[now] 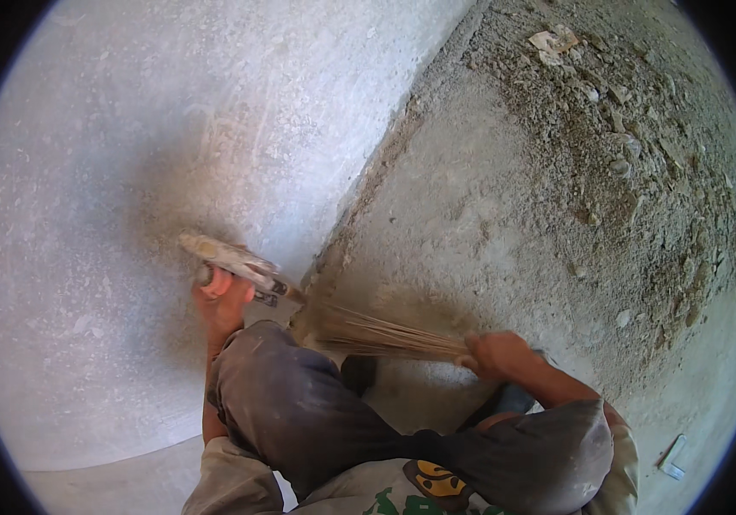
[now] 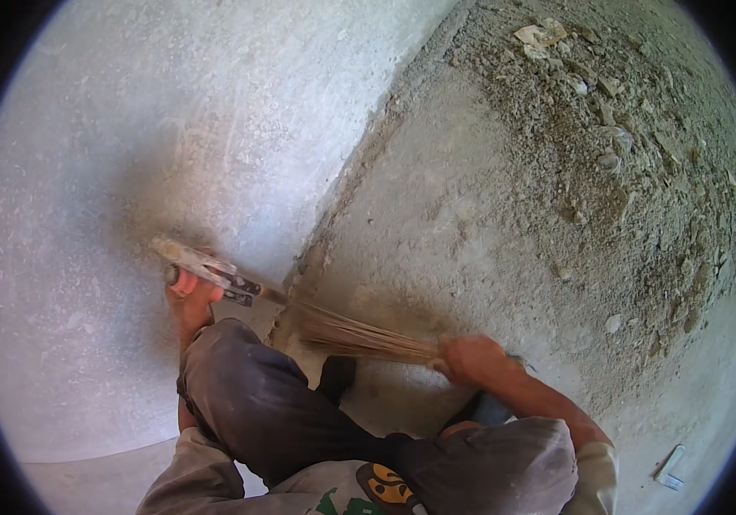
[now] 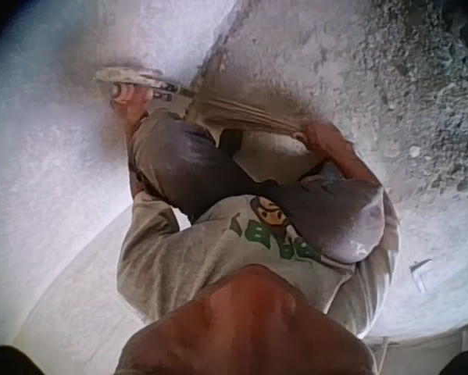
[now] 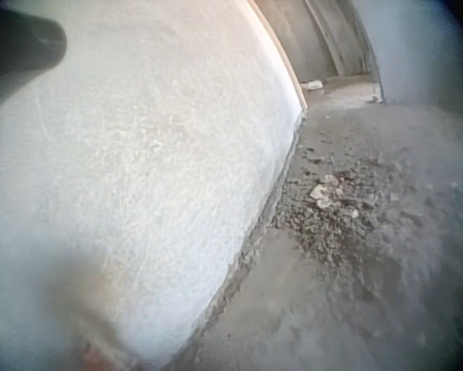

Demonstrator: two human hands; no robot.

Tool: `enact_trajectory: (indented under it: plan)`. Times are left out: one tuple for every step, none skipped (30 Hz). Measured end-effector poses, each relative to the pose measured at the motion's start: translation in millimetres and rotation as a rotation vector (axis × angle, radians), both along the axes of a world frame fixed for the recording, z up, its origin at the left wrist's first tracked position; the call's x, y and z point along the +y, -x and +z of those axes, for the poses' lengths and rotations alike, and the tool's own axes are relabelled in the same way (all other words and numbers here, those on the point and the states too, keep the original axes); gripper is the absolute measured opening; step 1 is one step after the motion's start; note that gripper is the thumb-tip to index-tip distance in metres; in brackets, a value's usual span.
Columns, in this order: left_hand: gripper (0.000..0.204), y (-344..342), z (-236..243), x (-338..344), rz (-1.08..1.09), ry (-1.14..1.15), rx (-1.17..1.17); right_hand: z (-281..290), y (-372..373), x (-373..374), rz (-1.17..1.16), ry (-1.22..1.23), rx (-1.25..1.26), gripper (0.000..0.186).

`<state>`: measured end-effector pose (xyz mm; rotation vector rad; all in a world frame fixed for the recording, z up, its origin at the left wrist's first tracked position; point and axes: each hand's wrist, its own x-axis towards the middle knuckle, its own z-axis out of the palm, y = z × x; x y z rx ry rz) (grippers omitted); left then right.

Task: Chipping away concrete from the base of a wall using a hammer and chisel, then sweeping up the debris.

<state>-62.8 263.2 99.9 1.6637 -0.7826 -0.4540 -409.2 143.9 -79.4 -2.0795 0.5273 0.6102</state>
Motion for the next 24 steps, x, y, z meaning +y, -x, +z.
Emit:
enact_trajectory:
  plan:
    - [0.037,2.8,-0.8,-5.7,-0.043,-0.049,0.024,-14.5,-9.1,-2.5,-0.041,0.105,0.066,0.042]
    - [0.037,1.1,-1.8,-7.6,-0.042,-0.047,0.012,-24.7,-18.1,-9.6,-0.078,0.210,0.126,0.042]
    - [0.037,-1.5,-4.6,-9.5,-0.086,-0.079,0.005,-36.4,-15.7,-28.7,-0.202,0.228,0.205,0.044]
    - [0.036,-4.4,-11.5,-9.5,-0.133,-0.109,0.024,-46.1,-2.8,-52.8,-0.326,0.248,0.310,0.046]
    - [0.036,-9.3,-9.9,-1.4,-0.114,-0.126,0.010,-38.4,-0.7,-75.1,-0.421,0.370,0.172,0.038]
    - [0.034,-11.9,-12.0,-3.2,-0.159,-0.114,0.005,-74.2,35.3,-93.7,-0.373,0.618,0.061,0.035]
    - [0.032,-13.2,-20.1,-10.8,-0.217,-0.092,0.015,-99.4,71.3,-110.8,-0.319,0.874,-0.031,0.032]
    - [0.030,-17.4,-24.9,-10.4,-0.250,-0.092,0.003,-73.1,64.7,-114.6,-0.312,0.876,-0.032,0.032]
    - [0.030,-20.2,-29.5,-10.2,-0.244,-0.090,0.006,-40.9,65.8,-119.4,-0.775,0.649,-0.055,0.029]
    - [0.029,-20.4,-33.0,-9.4,-0.216,-0.098,0.041,-12.9,61.5,-117.4,-1.225,0.384,-0.070,0.026]
    - [0.028,-21.5,-36.4,-11.4,-0.191,-0.101,0.075,-2.5,54.9,-109.9,-1.227,0.389,-0.066,0.026]
    - [0.028,-23.9,-36.9,-10.9,-0.189,-0.103,0.075,5.1,48.5,-93.3,-1.234,0.305,-0.076,0.026]
    - [0.028,-25.8,-36.1,-11.2,-0.203,-0.100,0.104,11.7,44.8,-74.3,-1.241,0.223,-0.087,0.026]
    - [0.027,-25.9,-41.3,-15.3,-0.225,-0.091,0.144,-0.4,43.9,-46.8,-1.083,0.383,-0.336,0.029]
    - [0.027,-25.8,-38.8,-14.9,-0.211,-0.104,0.127,-4.7,35.9,-27.1,-0.872,0.275,-0.290,0.031]
    - [0.027,-21.0,-41.1,-26.7,-0.291,-0.053,0.147,-10.8,41.9,-4.4,-0.784,0.228,-0.297,0.035]
    - [0.026,-19.8,-41.8,-31.4,-0.352,-0.022,0.136,-21.4,38.7,14.5,-0.649,0.212,-0.295,0.038]
    - [0.026,-20.8,-43.6,-32.3,-0.356,-0.021,0.139,-28.9,38.0,29.6,-0.524,0.121,-0.141,0.041]
    - [0.026,-21.8,-43.8,-31.1,-0.349,-0.057,0.130,-36.7,32.5,36.3,-0.438,0.184,-0.159,0.043]
    - [0.026,-23.5,-43.8,-29.4,-0.345,-0.091,0.125,-43.6,27.7,40.3,-0.354,0.250,-0.170,0.045]
    - [0.026,-25.7,-44.4,-28.1,-0.345,-0.091,0.123,-57.8,29.1,34.8,-0.355,0.250,-0.173,0.045]
    - [0.025,-28.4,-43.6,-24.6,-0.330,-0.121,0.124,-75.7,33.5,23.3,-0.411,0.338,-0.162,0.047]
    - [0.024,-30.0,-47.4,-24.0,-0.319,-0.150,0.135,-85.6,34.7,10.0,-0.468,0.430,-0.140,0.049]
    - [0.024,-30.1,-44.7,-20.5,-0.308,-0.157,0.130,-57.9,25.1,-17.7,-0.557,0.421,0.007,0.044]
